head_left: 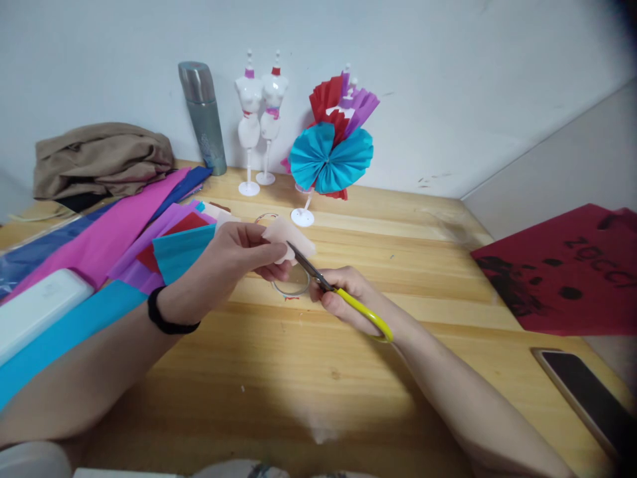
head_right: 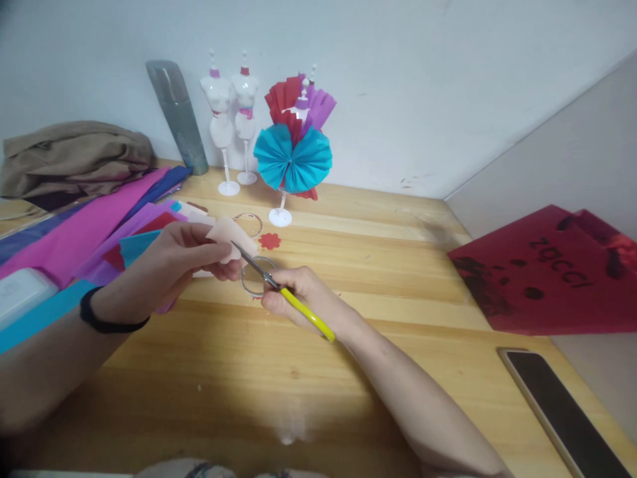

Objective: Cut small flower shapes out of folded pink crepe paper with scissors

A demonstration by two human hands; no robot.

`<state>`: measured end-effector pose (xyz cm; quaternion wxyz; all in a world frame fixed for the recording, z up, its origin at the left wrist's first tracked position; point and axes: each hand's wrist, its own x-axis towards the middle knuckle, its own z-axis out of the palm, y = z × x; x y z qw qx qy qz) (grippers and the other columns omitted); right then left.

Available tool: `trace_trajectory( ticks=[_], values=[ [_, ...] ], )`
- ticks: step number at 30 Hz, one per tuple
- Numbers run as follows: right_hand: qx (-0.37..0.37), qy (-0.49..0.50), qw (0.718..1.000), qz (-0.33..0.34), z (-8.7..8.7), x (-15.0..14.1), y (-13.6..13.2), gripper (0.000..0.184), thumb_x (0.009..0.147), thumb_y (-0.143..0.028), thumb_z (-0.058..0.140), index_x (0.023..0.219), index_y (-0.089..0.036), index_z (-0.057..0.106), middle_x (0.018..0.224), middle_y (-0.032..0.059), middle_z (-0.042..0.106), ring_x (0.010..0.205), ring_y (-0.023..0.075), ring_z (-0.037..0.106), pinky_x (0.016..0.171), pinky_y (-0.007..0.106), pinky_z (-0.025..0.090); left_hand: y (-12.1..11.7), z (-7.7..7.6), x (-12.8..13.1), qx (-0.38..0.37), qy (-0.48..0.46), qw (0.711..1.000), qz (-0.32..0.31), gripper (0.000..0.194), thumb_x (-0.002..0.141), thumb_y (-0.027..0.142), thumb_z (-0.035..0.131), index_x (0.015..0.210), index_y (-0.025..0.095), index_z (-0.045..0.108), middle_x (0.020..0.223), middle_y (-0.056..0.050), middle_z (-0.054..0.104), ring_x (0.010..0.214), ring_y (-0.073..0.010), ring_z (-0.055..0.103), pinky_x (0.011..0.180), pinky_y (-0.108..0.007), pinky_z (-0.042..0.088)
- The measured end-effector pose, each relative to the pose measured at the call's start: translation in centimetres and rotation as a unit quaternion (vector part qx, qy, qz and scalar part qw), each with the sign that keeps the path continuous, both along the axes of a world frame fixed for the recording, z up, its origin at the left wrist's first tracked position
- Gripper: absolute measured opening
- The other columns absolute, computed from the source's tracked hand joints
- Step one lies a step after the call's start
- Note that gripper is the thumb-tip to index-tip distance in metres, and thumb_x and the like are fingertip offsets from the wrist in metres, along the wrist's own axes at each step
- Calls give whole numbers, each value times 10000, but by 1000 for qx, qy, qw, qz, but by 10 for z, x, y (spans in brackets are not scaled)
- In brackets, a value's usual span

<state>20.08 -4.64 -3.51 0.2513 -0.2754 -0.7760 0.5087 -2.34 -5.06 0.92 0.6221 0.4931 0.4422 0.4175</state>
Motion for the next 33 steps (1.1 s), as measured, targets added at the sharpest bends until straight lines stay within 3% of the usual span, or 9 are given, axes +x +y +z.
trace_trajectory(
  ticks=[7,17,33],
  values=[
    [3,-8,1000,-2,-2,1,1,455,921,-585,521,718,-180,480,630,-49,344,568,91,273,533,240,269,1,-1,1,1,5,1000,4,164,752,276,756,669,136,741,640,-36,741,570,-112,670,577,-192,544],
    [7,8,1000,6,-5,-2,2,500,885,-646,533,718,-177,486,623,-48,351,551,88,277,510,230,278,-2,-2,1,36,41,998,22,162,758,283,742,676,144,728,635,-24,739,586,-119,678,580,-196,542],
    [24,-15,999,-24,-10,-5,2,504,889,-645,524,697,-179,492,599,-47,359,540,88,287,498,231,274,-2,0,6,6,34,998,54,142,708,266,745,640,143,720,600,-22,723,548,-111,655,558,-196,523]
  ],
)
